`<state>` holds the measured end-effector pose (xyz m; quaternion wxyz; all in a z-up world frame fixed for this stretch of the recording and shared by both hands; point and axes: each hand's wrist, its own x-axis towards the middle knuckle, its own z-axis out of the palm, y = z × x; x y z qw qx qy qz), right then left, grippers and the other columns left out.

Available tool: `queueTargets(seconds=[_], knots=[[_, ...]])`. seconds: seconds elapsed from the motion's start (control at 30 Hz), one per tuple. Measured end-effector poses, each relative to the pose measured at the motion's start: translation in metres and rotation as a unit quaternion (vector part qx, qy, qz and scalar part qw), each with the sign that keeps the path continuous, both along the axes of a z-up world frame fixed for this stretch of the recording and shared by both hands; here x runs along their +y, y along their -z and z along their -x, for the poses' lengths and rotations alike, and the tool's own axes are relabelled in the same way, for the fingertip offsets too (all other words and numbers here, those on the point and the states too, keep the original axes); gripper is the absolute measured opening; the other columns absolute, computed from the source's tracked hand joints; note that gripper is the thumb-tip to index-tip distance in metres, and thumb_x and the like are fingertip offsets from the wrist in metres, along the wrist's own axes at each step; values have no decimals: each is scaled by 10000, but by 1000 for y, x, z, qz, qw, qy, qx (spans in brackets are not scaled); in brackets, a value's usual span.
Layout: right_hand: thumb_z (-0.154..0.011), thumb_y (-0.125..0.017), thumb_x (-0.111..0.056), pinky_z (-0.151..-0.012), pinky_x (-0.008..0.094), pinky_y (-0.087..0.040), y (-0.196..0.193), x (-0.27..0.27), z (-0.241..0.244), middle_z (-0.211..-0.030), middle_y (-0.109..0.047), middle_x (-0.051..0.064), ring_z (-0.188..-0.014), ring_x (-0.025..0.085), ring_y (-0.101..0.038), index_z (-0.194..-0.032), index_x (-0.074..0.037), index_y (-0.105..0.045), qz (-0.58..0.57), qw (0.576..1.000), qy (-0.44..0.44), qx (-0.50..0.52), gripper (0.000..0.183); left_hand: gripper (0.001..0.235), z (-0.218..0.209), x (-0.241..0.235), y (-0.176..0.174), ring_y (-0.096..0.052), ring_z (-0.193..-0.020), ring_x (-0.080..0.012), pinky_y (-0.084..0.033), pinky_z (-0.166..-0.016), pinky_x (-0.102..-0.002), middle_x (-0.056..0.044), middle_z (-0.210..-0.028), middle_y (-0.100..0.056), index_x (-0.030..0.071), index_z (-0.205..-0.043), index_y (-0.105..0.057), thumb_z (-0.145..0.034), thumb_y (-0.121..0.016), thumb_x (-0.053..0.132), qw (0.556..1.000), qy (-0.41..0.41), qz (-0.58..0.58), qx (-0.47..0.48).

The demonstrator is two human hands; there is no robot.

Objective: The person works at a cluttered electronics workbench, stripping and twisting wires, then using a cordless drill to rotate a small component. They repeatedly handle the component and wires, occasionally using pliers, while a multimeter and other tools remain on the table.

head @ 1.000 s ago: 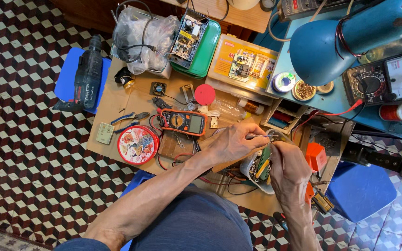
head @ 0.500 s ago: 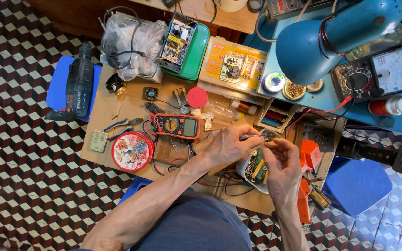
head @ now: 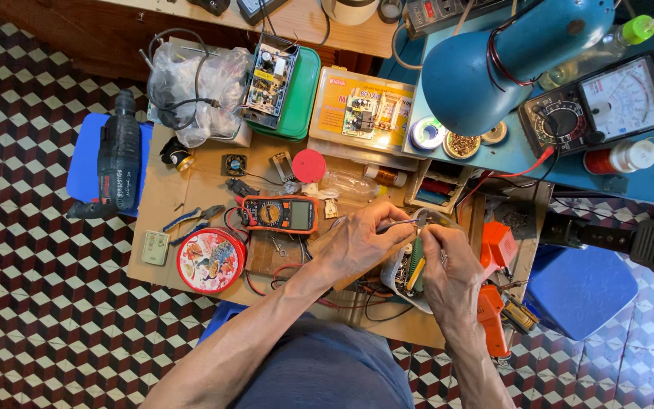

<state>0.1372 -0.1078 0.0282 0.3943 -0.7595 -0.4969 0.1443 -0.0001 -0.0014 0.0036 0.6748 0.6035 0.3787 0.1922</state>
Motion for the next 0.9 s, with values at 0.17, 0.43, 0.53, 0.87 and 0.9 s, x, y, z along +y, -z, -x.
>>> queueTargets(seconds=[0.17, 0.43, 0.53, 0.87, 0.9], knots=[[-1020, -590, -142, -708, 260, -518, 14, 0, -5, -855, -701, 70, -765, 150, -650, -1057, -8, -707, 98, 916, 81, 379, 181, 251, 3, 0, -1, -677, -787, -75, -567, -686, -268, -27, -861, -726, 52, -1082, -715, -960, -692, 271, 1000, 11, -29, 1], [-1031, -562, -160, -600, 273, -488, 26, -7, -22, -776, -642, 68, -666, 162, -608, -960, 10, -617, 54, 597, 47, 799, 192, 224, 10, 10, 5, -608, -779, -29, -503, -652, -210, 23, -868, -703, 60, -1126, -753, -978, -716, 225, 992, 76, 51, -88], [-1042, -566, -183, -546, 272, -479, 17, -5, -18, -783, -649, 76, -650, 169, -620, -978, 12, -631, 58, 589, 47, 804, 216, 239, 11, 12, 1, -544, -655, -39, -443, -551, -216, 10, -754, -658, 50, -1089, -774, -970, -725, 251, 995, 73, 54, -27], [-900, -763, -30, -814, 379, -549, -1, 1, 15, -1014, -663, 125, -922, 269, -674, -1129, -12, -608, -31, 990, -36, -131, 277, 333, 3, 14, -4, -593, -585, -46, -474, -509, -245, -20, -696, -710, 37, -1023, -786, -897, -714, 337, 996, 7, 44, 77], [-905, -789, -16, -826, 393, -544, 0, 2, 14, -1021, -666, 115, -934, 282, -672, -1113, -32, -616, -44, 984, -48, -167, 271, 332, 3, 14, -4, -593, -580, -51, -472, -508, -248, -35, -679, -704, 39, -1019, -788, -895, -716, 339, 995, 8, 45, 89]])
